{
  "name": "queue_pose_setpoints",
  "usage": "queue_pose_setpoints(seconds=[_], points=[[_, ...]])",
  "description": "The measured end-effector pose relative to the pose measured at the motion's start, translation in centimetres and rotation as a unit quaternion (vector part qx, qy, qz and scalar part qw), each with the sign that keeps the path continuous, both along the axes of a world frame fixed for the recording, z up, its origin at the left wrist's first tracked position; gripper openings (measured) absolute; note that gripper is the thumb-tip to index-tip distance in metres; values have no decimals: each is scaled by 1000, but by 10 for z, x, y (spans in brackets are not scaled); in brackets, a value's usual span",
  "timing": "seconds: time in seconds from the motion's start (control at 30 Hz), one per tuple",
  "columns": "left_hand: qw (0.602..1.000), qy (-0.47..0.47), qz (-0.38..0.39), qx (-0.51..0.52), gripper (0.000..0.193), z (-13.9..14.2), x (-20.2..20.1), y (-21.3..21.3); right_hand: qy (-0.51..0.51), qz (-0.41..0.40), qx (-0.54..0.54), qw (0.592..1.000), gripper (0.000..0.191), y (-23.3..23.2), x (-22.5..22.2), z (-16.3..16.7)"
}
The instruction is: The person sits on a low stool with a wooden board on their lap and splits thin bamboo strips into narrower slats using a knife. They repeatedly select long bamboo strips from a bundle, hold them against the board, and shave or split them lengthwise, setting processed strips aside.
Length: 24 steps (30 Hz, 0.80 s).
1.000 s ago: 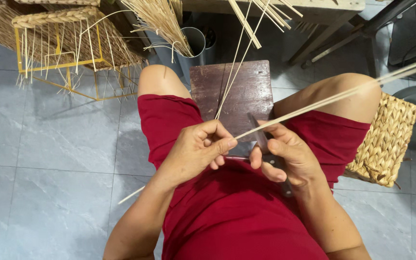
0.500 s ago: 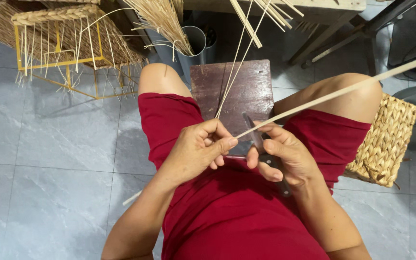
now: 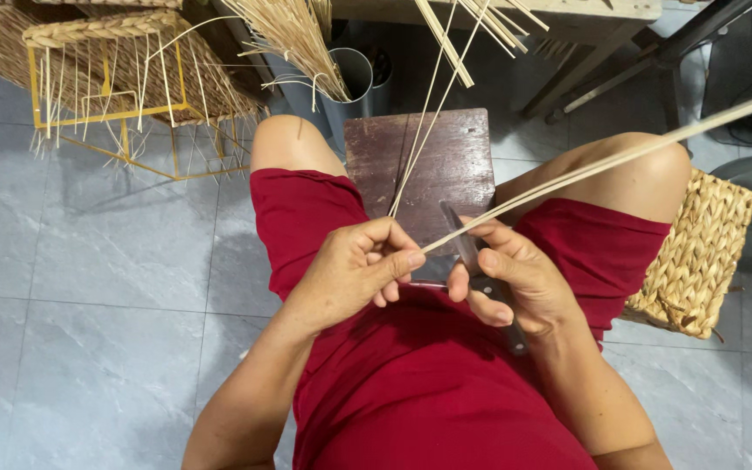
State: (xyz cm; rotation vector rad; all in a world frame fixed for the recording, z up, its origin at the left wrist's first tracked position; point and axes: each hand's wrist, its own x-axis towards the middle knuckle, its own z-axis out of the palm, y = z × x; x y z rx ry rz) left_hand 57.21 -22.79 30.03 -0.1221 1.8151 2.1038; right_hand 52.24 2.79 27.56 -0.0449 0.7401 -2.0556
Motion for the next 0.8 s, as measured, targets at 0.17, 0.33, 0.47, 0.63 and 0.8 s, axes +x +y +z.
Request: queue_pose_setpoints(seconds=[0.17,0.33,0.47,0.63,0.8], points=[[1000,-9,11,8,20,-2,2,3,-18,26,-6,999,38,-8,2,-3],[999,0,15,37,19,1,0,3,-10,20,12,1000,37,-17,9,-3],[999,30,7,32,18,1,0,-2,-3,6,5,1000,36,-10,6,-2],[999,25,42,12,16,1,7,1,-4,10,-39,999,33,-7,2,-5],[998,29,60,4,14,3,9,5,-21,16,-53,998,33,-8,6,-5]])
